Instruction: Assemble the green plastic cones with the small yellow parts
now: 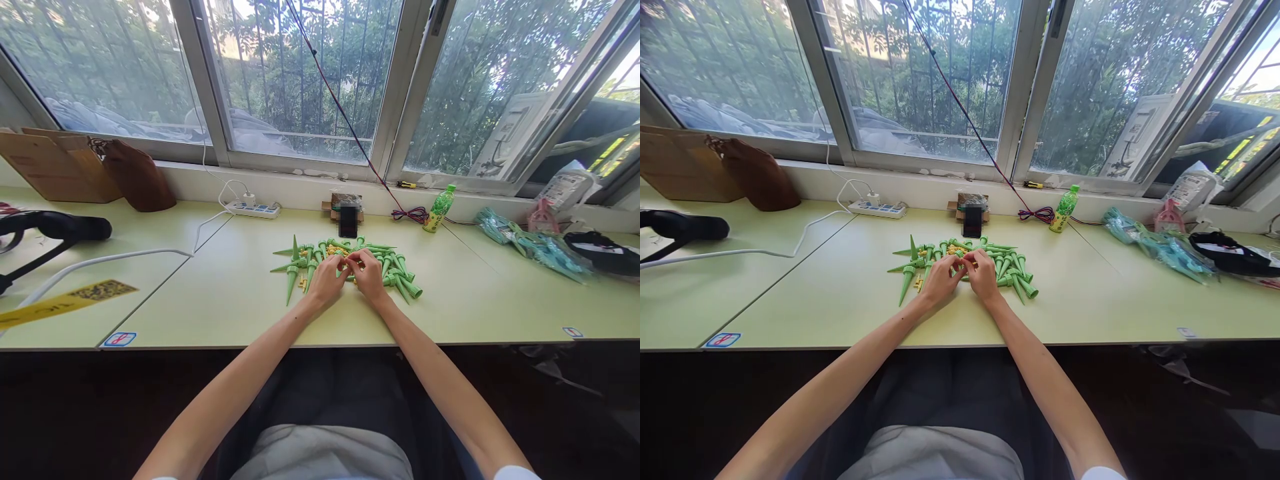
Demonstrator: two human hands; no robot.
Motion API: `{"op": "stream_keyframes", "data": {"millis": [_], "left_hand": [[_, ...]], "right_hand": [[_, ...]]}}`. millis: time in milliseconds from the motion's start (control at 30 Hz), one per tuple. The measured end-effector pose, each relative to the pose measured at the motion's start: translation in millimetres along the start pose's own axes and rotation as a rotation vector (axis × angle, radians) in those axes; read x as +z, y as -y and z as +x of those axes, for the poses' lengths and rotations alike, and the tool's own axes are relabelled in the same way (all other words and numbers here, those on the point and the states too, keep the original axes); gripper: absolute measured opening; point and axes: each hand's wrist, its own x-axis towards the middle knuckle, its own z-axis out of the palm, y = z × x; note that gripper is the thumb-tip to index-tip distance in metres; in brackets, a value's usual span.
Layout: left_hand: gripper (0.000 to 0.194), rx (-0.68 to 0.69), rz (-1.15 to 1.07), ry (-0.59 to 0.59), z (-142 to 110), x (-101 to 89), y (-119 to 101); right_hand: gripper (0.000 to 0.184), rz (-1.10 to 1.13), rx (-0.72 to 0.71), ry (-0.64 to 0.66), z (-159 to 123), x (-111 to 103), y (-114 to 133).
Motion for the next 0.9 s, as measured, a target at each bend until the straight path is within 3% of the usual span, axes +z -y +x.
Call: {"op": "stream_keyframes", "data": {"millis": [467,733,900], "left_hand": [[0.010,-0.065,0.075,-0.020,0.4,-1.7,-1.8],[0.017,-0.176,-0.180,-0.109,5.9,-2.4,-0.6],[0.021,-0.258,-0.298,-0.157,8.6,-4.2,-1.4]], "right_hand": [[0.030,-0.069,-0.030,-0.064,0.9,0.4,-5.2],[0.041,-0.110,0.012,0.010,0.3,1.3,-3.9],[0.036,-0.116,-0.019,0.043,0.4,1.6,-4.3]]}}
